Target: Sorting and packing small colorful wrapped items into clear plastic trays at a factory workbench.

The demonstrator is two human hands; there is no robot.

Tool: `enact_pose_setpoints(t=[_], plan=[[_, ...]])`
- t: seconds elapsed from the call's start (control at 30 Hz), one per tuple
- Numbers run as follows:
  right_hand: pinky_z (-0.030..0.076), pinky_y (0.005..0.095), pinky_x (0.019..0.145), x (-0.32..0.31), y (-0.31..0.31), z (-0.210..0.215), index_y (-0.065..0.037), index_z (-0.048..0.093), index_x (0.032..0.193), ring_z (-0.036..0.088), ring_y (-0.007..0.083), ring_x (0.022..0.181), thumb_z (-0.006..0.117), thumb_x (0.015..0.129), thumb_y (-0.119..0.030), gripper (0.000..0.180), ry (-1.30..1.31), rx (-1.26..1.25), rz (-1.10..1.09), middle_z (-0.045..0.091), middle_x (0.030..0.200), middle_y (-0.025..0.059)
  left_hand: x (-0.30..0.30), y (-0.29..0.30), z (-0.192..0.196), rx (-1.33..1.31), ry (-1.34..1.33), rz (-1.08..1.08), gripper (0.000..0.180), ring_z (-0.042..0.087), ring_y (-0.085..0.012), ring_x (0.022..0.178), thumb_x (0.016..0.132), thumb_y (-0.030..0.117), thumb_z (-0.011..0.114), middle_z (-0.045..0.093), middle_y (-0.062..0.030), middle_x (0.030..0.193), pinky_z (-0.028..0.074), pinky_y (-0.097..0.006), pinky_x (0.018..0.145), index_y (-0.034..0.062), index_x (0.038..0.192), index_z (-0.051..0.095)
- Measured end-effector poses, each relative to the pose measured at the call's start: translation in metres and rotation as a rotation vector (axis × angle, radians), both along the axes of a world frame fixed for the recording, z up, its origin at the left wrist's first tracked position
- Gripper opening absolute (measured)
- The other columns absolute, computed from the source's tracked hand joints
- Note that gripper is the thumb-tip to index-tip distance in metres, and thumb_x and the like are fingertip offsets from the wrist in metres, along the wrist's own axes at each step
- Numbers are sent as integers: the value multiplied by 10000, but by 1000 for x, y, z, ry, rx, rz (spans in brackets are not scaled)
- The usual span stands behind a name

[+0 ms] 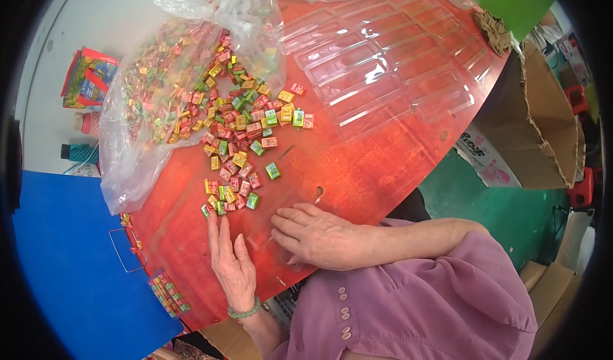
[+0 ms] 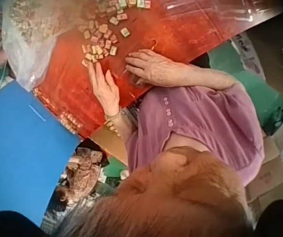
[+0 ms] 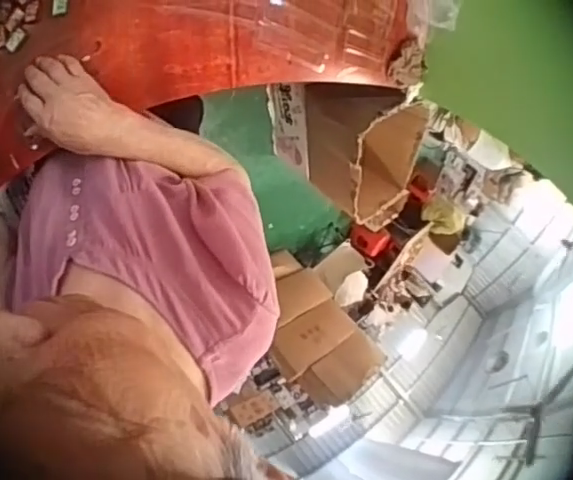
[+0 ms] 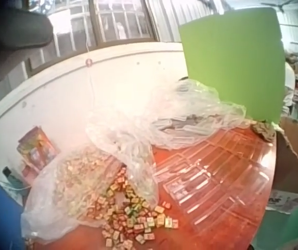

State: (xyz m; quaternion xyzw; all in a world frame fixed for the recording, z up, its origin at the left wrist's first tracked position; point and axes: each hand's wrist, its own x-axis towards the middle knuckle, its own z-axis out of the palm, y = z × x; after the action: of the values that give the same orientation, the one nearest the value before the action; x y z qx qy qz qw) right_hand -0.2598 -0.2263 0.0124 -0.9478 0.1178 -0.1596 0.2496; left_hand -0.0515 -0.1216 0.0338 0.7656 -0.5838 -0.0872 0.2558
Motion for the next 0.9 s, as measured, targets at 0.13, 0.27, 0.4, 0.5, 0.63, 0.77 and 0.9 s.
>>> enact_pose_setpoints(t=[0.13, 0.27, 0.4, 0.5, 0.63, 0.77, 0.9], plan=[[469, 474, 1077, 22, 2, -2, 25, 582, 1327, 521, 394, 1345, 682, 951, -303, 509, -162, 116, 115, 543, 1426, 234, 16, -10, 7, 10, -20, -30, 393, 467, -460, 1403, 1013, 87, 600, 459, -288, 1523, 445, -507, 1125, -56, 1378, 576], [484, 478, 1033, 21, -33, 19, -22, 620, 1278, 561, 374, 1273, 727, 905, -197, 426, -162, 126, 8, 576, 1354, 197, 34, -21, 2, -27, -52, -44, 392, 513, -457, 1340, 960, 58, 655, 496, -269, 1481, 466, -503, 1093, -31, 1339, 613], [490, 464, 1005, 21, -69, 18, -32, 632, 1255, 570, 362, 1180, 730, 887, -130, 394, -66, 11, -218, 590, 1294, 164, 37, -35, -4, -2, -253, 9, 384, 561, -419, 1200, 913, 51, 699, 554, -229, 1359, 501, -493, 1007, -22, 1284, 635], [498, 446, 985, 26, -78, 5, -35, 641, 1238, 567, 349, 1141, 720, 891, -102, 362, -1, 11, -281, 593, 1256, 155, 34, -39, -4, 22, -257, 13, 374, 577, -388, 1124, 898, 40, 708, 579, -195, 1271, 513, -480, 963, -13, 1263, 648], [490, 451, 941, 29, -78, 3, -24, 639, 1097, 563, 353, 1067, 648, 854, -65, 247, -5, 33, -223, 586, 1104, 158, 33, -43, -3, -20, -266, -9, 374, 585, -361, 1058, 880, 19, 716, 593, -169, 1184, 525, -460, 916, -5, 1249, 659], [492, 451, 889, 28, -78, 7, -26, 603, 979, 572, 341, 993, 646, 885, -83, 118, 18, 2, -226, 573, 1014, 145, 30, -51, -4, -57, -206, -73, 376, 597, -354, 1027, 861, 10, 730, 614, -161, 1133, 535, -446, 885, 4, 1231, 670], [503, 443, 882, 25, -84, 8, -25, 616, 1112, 576, 336, 1001, 728, 880, -99, 268, 24, -26, -229, 581, 1037, 134, 25, -69, -9, -109, -186, -139, 373, 603, -354, 1004, 852, 23, 743, 625, -158, 1118, 539, -445, 882, -12, 1215, 667]])
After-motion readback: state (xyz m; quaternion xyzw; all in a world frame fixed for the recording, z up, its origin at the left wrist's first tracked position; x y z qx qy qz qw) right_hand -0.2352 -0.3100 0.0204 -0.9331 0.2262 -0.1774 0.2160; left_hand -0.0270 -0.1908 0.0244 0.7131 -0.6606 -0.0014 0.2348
